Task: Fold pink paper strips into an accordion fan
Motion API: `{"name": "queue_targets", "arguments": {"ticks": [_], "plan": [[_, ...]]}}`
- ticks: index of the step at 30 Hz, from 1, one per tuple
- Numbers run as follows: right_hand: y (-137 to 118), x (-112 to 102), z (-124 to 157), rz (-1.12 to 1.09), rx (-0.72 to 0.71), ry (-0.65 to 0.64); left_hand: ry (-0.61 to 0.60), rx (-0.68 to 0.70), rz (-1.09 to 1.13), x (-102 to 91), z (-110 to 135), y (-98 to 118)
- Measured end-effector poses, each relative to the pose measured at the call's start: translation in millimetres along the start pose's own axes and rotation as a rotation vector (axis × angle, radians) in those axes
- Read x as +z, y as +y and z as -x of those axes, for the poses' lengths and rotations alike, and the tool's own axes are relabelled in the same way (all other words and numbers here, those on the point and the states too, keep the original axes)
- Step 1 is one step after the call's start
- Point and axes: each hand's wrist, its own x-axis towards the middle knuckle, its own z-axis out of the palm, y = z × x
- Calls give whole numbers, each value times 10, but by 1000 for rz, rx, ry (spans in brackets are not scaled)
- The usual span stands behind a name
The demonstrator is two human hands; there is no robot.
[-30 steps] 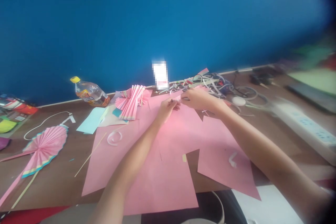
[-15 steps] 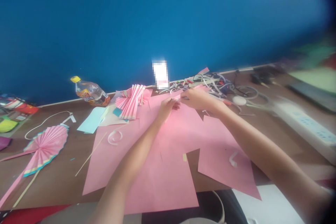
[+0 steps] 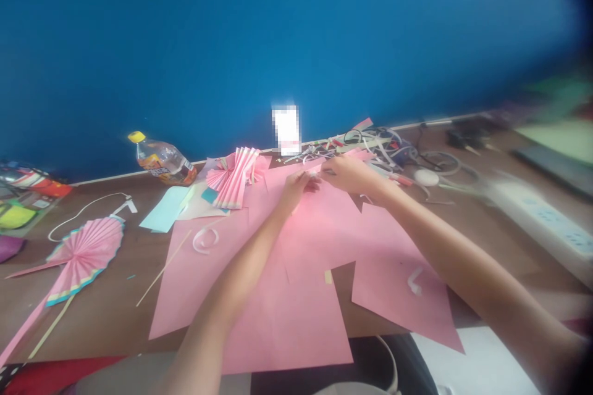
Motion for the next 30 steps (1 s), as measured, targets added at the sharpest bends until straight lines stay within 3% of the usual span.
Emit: {"name": "queue_targets", "arguments": {"ticks": [11, 21, 30], "plan": [[-39, -14, -9, 51, 83, -20, 15, 19, -9, -16, -4, -31], [93, 125, -70, 101, 260, -29, 27, 71, -12, -16, -1, -54], [197, 121, -66, 183, 361, -15, 85, 62, -19, 10, 19, -4]]}}
